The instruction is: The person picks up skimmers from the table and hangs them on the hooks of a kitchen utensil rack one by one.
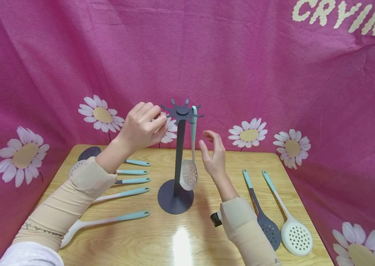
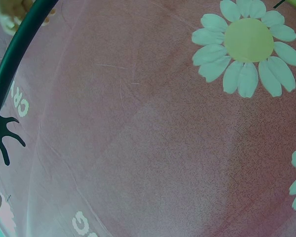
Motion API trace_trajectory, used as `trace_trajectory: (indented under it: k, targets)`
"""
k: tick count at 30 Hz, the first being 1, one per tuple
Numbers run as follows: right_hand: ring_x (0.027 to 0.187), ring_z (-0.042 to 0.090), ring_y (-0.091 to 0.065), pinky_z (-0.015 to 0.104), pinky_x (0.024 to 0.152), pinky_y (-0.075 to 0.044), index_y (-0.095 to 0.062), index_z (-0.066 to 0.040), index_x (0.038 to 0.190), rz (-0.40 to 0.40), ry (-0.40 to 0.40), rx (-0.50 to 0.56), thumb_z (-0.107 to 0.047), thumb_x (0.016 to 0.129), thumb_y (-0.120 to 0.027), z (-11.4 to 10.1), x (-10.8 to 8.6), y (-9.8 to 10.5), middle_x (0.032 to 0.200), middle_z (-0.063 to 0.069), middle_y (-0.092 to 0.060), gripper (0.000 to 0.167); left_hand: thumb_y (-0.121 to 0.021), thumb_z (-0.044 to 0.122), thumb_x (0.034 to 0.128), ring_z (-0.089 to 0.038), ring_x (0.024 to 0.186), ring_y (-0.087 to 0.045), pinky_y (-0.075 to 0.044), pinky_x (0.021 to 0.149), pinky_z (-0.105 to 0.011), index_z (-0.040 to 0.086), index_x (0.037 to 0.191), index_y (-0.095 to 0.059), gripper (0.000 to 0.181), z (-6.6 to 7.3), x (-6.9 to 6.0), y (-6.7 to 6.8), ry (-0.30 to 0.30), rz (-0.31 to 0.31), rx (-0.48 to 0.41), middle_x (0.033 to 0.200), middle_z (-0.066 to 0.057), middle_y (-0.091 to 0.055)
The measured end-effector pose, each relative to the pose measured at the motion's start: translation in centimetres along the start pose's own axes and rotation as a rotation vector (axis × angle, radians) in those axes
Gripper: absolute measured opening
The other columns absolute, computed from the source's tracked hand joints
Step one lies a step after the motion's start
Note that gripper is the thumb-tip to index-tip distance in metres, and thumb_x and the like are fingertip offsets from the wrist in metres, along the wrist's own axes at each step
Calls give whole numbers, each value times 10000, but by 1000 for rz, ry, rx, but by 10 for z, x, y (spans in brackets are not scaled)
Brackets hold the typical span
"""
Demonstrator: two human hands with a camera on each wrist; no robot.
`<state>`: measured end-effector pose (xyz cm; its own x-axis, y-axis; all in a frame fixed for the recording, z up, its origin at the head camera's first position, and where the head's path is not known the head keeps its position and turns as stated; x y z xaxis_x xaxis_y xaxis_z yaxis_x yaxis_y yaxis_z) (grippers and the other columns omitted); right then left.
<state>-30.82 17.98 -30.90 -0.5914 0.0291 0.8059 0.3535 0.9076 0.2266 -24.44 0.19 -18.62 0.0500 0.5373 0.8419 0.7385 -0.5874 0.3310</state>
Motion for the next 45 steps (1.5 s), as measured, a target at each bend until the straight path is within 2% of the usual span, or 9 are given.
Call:
trace_trajectory:
  k: [3,8,16,21,25,28,35,40,45]
  targets:
    - [964,307,-546,346,875,-407,-549,56,1097,30,-33,-85,-31,830,-565,22,-7,7,1024,202,-586,281,-525,99,770,-227,607,-468,-385,551,-314,27,742,-576,92,0,0,0,1,-4,-1,679,-92,-512]
    - [968,322,-516,420,860,-387,-552,58,1086,51,-131,-220,-79,823,-594,57,-21,19,1020,210,-567,299,-525,95,765,-224,602,-463,-382,547,-314,27,741,-578,89,0,0,0,-3,0,1,674,-90,-509]
    - [1072,359,-456,464,904,-358,-496,31,1170,-28,-341,-483,-109,817,-608,109,-51,40,1115,226,-506,396,-521,96,767,-221,606,-466,-383,555,-313,29,740,-580,93,0,1,1,-6,-1,10,675,-87,-508]
    - [1117,378,-431,499,927,-327,-487,28,1180,-72,-486,-618,-100,832,-560,138,-71,56,1160,224,-486,379,-518,97,768,-223,603,-467,-382,552,-313,29,738,-576,94,0,1,1,-8,2,12,673,-87,-505]
    - [1159,392,-386,522,947,-287,-447,17,1226,-136,-630,-702,-105,862,-510,159,-92,67,1228,234,-433,389,-517,97,769,-223,606,-472,-385,553,-316,29,738,-577,96,0,0,1,-8,3,14,672,-90,-509]
    - [1177,405,-353,531,958,-269,-406,24,1260,-208,-710,-749,-102,874,-483,173,-108,73,1259,256,-392,414,-521,100,768,-224,607,-472,-386,555,-315,32,742,-579,93,0,0,0,-7,0,13,675,-87,-509]
    - [1098,460,-385,565,904,-321,-332,85,1298,-391,-796,-881,-103,888,-452,191,-139,84,1231,314,-354,467,-523,97,767,-224,606,-470,-383,552,-313,32,743,-581,91,0,0,0,-7,0,6,677,-86,-507]
    - [1102,483,-368,568,903,-328,-274,106,1326,-474,-861,-912,-90,898,-402,202,-156,91,1234,332,-324,488,-524,98,767,-221,610,-473,-384,556,-312,34,743,-584,91,0,0,0,-7,-4,5,682,-86,-512]
    - [1075,497,-385,555,868,-364,-257,147,1306,-556,-890,-942,-57,882,-373,209,-166,95,1177,364,-346,484,-564,103,746,-220,610,-477,-387,553,-307,36,748,-585,70,0,0,0,-4,-12,7,686,-87,-518]
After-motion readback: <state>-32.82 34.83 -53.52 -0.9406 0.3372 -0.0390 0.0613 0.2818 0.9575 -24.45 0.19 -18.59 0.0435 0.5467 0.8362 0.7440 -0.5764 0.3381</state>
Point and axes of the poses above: each hand's wrist, its own x-axis towards the middle knuckle, its own y-axis out of the back of the hand, z = x × y, the point moved 9 cm from there along x, towards the middle knuckle
